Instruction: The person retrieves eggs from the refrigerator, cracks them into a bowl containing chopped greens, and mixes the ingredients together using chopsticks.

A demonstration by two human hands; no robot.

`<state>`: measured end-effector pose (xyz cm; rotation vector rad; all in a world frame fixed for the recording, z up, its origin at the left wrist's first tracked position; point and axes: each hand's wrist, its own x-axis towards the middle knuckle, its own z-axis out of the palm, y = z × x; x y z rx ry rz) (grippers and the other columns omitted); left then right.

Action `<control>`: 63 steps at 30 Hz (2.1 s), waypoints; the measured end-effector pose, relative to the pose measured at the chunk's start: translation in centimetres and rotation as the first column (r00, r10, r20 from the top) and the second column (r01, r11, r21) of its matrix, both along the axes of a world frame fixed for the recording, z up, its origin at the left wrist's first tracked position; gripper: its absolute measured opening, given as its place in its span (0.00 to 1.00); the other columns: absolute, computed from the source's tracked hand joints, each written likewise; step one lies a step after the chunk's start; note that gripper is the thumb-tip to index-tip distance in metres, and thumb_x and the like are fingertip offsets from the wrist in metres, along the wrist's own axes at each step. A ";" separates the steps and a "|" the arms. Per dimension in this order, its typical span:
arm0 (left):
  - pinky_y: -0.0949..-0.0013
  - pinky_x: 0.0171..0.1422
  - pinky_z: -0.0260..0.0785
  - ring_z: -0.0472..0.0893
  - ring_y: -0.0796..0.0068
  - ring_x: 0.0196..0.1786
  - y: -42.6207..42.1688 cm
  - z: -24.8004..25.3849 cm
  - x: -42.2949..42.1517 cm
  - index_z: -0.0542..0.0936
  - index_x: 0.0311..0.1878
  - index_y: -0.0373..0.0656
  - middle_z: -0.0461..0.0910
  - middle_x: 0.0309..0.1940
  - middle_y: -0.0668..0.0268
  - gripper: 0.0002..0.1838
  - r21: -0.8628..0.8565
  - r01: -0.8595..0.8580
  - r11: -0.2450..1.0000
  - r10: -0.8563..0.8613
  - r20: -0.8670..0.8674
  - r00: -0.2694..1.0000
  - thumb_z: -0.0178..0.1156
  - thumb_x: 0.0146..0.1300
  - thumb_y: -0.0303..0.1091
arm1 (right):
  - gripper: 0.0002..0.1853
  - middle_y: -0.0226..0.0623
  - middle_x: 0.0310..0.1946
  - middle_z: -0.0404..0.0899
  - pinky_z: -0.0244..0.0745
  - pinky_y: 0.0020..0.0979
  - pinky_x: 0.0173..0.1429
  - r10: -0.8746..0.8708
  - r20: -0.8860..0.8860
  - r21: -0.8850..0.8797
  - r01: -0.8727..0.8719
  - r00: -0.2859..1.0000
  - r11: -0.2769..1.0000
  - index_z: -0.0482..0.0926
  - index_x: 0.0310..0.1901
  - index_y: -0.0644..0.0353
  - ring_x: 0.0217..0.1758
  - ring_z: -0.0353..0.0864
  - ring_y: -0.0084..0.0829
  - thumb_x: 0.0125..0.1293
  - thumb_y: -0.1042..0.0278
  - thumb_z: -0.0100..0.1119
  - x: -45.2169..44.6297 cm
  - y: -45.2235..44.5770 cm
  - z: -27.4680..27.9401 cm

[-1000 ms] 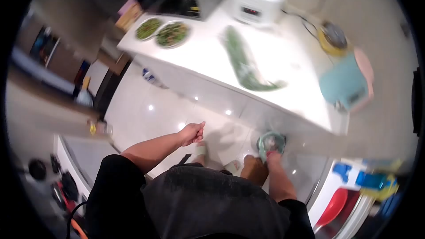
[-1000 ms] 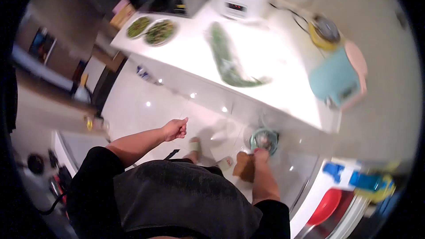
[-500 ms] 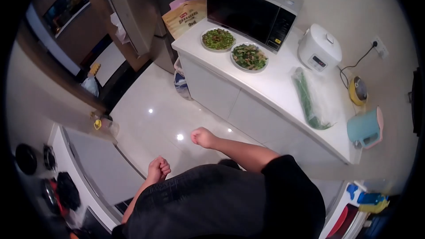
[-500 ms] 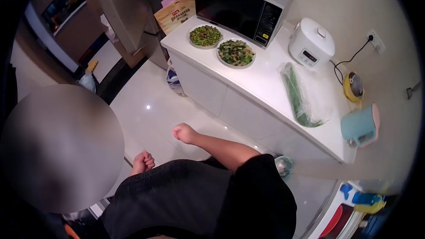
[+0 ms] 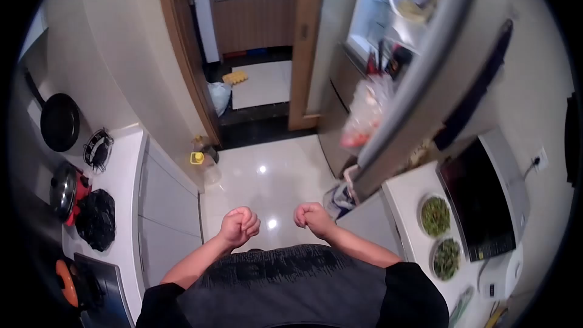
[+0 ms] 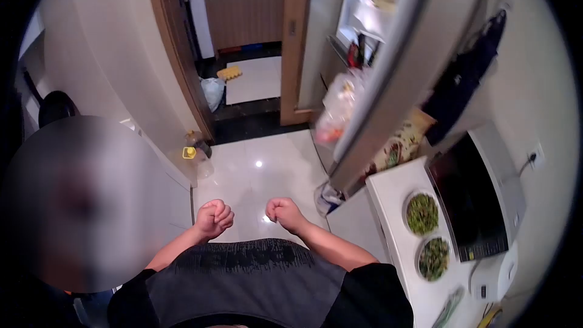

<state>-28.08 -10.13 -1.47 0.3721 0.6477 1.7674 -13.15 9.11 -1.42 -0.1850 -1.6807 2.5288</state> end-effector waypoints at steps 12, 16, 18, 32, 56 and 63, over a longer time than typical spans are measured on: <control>0.57 0.61 0.57 0.61 0.75 0.62 18.7 3.1 -22.8 0.59 0.64 0.53 0.62 0.60 0.73 0.30 0.153 0.284 0.947 -0.261 -0.154 0.953 0.50 0.58 0.48 | 0.27 0.37 0.61 0.59 0.58 0.27 0.60 -0.261 -0.249 0.041 0.279 0.933 0.959 0.53 0.64 0.58 0.58 0.62 0.26 0.69 0.53 0.40 -27.3 9.4 3.5; 0.65 0.61 0.56 0.61 0.71 0.59 29.1 5.0 -31.4 0.58 0.59 0.48 0.60 0.54 0.67 0.25 -0.013 0.303 0.953 -0.243 -0.630 0.737 0.52 0.61 0.42 | 0.26 0.38 0.61 0.58 0.59 0.26 0.57 -0.536 -0.287 0.054 0.572 0.794 0.819 0.53 0.63 0.58 0.60 0.61 0.29 0.68 0.53 0.40 -34.5 15.0 6.8; 0.66 0.64 0.53 0.59 0.68 0.61 35.3 5.5 -35.5 0.56 0.60 0.44 0.55 0.57 0.61 0.27 0.037 0.322 0.946 -0.112 -0.895 0.433 0.53 0.61 0.42 | 0.26 0.39 0.61 0.58 0.55 0.29 0.62 -0.615 -0.408 -0.002 0.673 0.674 0.739 0.53 0.63 0.58 0.62 0.59 0.29 0.68 0.56 0.41 -37.9 19.3 7.5; 0.60 0.62 0.60 0.65 0.63 0.58 69.2 19.9 -39.6 0.52 0.66 0.49 0.42 0.65 0.59 0.37 0.219 0.451 0.865 0.187 -0.976 0.116 0.59 0.56 0.33 | 0.21 0.42 0.50 0.66 0.57 0.36 0.59 -0.531 -0.683 -0.045 0.755 -0.502 -0.655 0.65 0.49 0.61 0.54 0.64 0.37 0.52 0.73 0.53 -38.2 65.0 27.6; 0.58 0.60 0.61 0.67 0.56 0.58 109.1 34.9 -21.6 0.67 0.57 0.49 0.67 0.57 0.59 0.29 0.441 0.889 0.122 0.974 -0.224 -0.022 0.57 0.54 0.49 | 0.16 0.35 0.42 0.74 0.55 0.39 0.54 -0.400 -0.905 0.411 -0.538 -0.145 -0.735 0.76 0.41 0.55 0.50 0.70 0.33 0.46 0.71 0.54 -24.3 77.4 26.3; 0.58 0.53 0.65 0.72 0.55 0.49 110.7 34.7 -20.3 0.68 0.55 0.48 0.71 0.47 0.59 0.25 0.457 0.889 0.027 0.969 -0.231 0.090 0.55 0.56 0.49 | 0.13 0.34 0.38 0.75 0.54 0.38 0.52 -0.328 -0.935 0.347 -0.518 -0.131 -0.782 0.76 0.37 0.56 0.47 0.71 0.33 0.46 0.72 0.53 -23.7 78.1 26.2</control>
